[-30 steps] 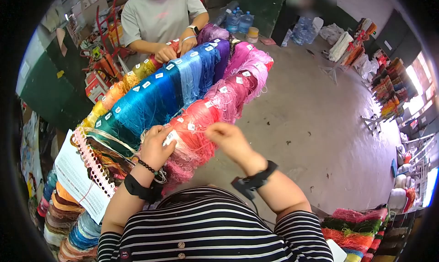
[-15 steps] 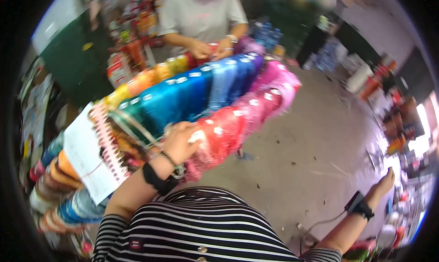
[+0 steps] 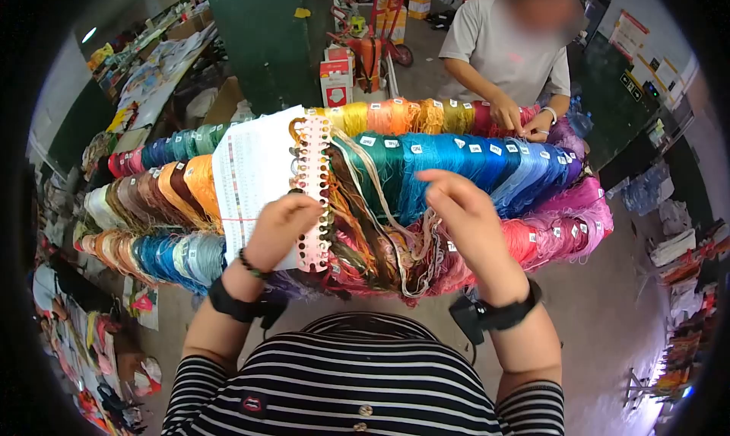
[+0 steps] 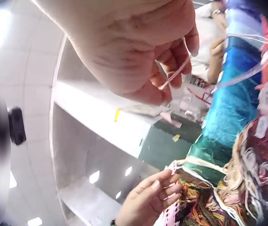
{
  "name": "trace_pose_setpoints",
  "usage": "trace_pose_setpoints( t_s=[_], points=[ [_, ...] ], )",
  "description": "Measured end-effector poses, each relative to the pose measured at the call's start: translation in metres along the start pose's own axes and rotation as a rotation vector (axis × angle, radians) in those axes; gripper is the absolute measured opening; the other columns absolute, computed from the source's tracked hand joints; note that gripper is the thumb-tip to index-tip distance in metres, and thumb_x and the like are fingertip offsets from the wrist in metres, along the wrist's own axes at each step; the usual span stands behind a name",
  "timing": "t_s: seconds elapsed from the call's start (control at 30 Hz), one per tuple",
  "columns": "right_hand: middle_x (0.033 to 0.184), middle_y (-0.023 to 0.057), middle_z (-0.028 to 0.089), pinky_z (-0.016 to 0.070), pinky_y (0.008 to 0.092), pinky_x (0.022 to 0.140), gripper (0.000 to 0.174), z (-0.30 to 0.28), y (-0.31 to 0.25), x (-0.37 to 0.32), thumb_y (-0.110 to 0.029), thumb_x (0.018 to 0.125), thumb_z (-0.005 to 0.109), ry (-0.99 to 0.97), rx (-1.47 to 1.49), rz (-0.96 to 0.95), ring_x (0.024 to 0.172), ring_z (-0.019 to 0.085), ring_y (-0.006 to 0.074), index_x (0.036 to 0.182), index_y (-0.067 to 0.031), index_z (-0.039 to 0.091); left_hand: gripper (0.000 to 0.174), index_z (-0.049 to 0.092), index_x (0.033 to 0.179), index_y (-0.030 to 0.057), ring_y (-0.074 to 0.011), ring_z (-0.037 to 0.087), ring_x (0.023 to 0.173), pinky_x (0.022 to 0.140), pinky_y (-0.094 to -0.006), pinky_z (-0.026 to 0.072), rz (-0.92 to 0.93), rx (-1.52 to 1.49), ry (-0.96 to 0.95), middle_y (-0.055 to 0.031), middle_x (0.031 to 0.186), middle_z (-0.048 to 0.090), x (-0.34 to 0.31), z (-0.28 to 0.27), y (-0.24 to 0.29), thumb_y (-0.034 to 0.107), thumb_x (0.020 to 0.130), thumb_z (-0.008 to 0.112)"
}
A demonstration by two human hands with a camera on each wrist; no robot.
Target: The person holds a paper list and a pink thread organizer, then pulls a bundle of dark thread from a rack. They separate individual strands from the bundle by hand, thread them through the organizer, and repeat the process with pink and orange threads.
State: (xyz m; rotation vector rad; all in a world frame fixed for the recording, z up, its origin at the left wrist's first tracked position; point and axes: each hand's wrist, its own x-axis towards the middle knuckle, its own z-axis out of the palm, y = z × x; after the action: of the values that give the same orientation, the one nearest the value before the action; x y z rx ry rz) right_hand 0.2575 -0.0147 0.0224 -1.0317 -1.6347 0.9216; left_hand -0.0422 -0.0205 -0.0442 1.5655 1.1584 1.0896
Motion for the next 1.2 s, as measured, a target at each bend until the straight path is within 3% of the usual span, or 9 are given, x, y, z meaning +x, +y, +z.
trace_pose_setpoints(
  t_s=[0.1, 0.17, 0.23, 0.37, 0.53, 0.87, 0.97, 1.07, 1.2],
  points=[
    [0.081, -0.0006, 0.060, 0.0406, 0.0208, 0.058, 0.016, 0.045, 0.003, 0.027, -0.022, 0.092, 0.057, -0.272, 0.615, 0.408, 0.069, 0.052, 0.0071, 0.088, -0.0077, 0.060, 0.016, 0.063, 0.097, 0.0005, -0.0092, 0.062, 0.075, 0.066, -0.0224, 0.0502, -0.217, -0.093, 0.108, -0.0048, 0.086, 0.068, -0.020, -0.040, -0.018, 0.015, 0.092, 0.059],
    [0.071, -0.0049, 0.056, 0.0300, 0.0161, 0.049, 0.011, 0.078, 0.011, 0.037, -0.019, 0.091, 0.060, -0.271, 0.515, 0.443, 0.060, 0.046, 0.0025, 0.088, -0.0085, 0.062, 0.016, 0.063, 0.096, 0.0008, -0.0095, 0.063, 0.077, 0.068, -0.0222, 0.0503, -0.311, -0.146, 0.144, -0.0050, 0.088, 0.068, -0.030, -0.046, -0.022, 0.016, 0.092, 0.059],
    [0.070, -0.0044, 0.057, 0.0322, 0.0160, 0.051, 0.011, 0.105, 0.020, 0.042, -0.016, 0.089, 0.063, -0.333, 0.431, 0.493, 0.062, 0.047, 0.0024, 0.090, -0.0061, 0.066, 0.016, 0.062, 0.097, 0.0009, -0.0099, 0.063, 0.079, 0.069, -0.0224, 0.0506, -0.366, -0.199, 0.160, -0.0051, 0.091, 0.068, -0.035, -0.047, -0.024, 0.016, 0.093, 0.058],
    [0.074, 0.0006, 0.065, 0.0430, 0.0190, 0.060, 0.016, 0.153, 0.060, 0.047, -0.012, 0.087, 0.065, -0.363, 0.362, 0.421, 0.065, 0.053, 0.0045, 0.095, 0.0020, 0.070, 0.017, 0.061, 0.101, 0.0015, -0.0109, 0.064, 0.085, 0.071, -0.0233, 0.0516, -0.334, -0.210, 0.159, -0.0059, 0.097, 0.067, -0.026, -0.041, -0.027, 0.016, 0.093, 0.057],
    [0.069, 0.0021, 0.064, 0.0439, 0.0201, 0.054, 0.019, 0.169, 0.066, 0.037, -0.016, 0.092, 0.059, -0.446, 0.152, 0.522, 0.058, 0.054, 0.0067, 0.089, -0.0004, 0.069, 0.023, 0.052, 0.112, 0.0023, -0.0118, 0.062, 0.085, 0.072, -0.0243, 0.0517, -0.366, -0.269, 0.098, -0.0062, 0.098, 0.064, -0.016, -0.038, -0.035, 0.010, 0.090, 0.055],
    [0.063, 0.0024, 0.062, 0.0448, 0.0260, 0.053, 0.028, 0.176, 0.065, 0.030, -0.021, 0.093, 0.055, -0.395, -0.009, 0.377, 0.055, 0.055, 0.0097, 0.075, -0.0021, 0.063, 0.032, 0.046, 0.116, 0.0015, -0.0103, 0.059, 0.078, 0.067, -0.0226, 0.0506, -0.275, -0.321, 0.071, -0.0052, 0.091, 0.060, -0.005, -0.032, -0.052, 0.000, 0.085, 0.057],
    [0.061, 0.0054, 0.063, 0.0468, 0.0286, 0.056, 0.027, 0.175, 0.057, 0.034, -0.021, 0.091, 0.056, -0.417, -0.182, 0.335, 0.054, 0.057, 0.0135, 0.075, -0.0013, 0.065, 0.036, 0.046, 0.118, 0.0022, -0.0104, 0.059, 0.077, 0.066, -0.0224, 0.0505, -0.294, -0.340, 0.056, -0.0059, 0.091, 0.060, -0.005, -0.033, -0.049, 0.000, 0.085, 0.059],
    [0.065, 0.0156, 0.063, 0.0484, 0.0399, 0.060, 0.024, 0.178, 0.054, 0.033, -0.021, 0.085, 0.055, -0.326, -0.259, 0.223, 0.061, 0.062, 0.0300, 0.074, -0.0042, 0.068, 0.038, 0.045, 0.120, 0.0027, -0.0105, 0.060, 0.076, 0.064, -0.0218, 0.0507, -0.319, -0.276, 0.054, -0.0070, 0.092, 0.062, -0.003, -0.034, -0.039, 0.000, 0.084, 0.059],
    [0.068, 0.0174, 0.063, 0.0485, 0.0423, 0.062, 0.022, 0.178, 0.051, 0.035, -0.020, 0.083, 0.055, -0.341, -0.273, 0.253, 0.064, 0.062, 0.0334, 0.075, -0.0043, 0.068, 0.039, 0.044, 0.120, 0.0024, -0.0108, 0.061, 0.075, 0.059, -0.0213, 0.0508, -0.312, -0.163, 0.061, -0.0082, 0.091, 0.063, -0.001, -0.031, -0.039, -0.001, 0.084, 0.059]
  ],
)
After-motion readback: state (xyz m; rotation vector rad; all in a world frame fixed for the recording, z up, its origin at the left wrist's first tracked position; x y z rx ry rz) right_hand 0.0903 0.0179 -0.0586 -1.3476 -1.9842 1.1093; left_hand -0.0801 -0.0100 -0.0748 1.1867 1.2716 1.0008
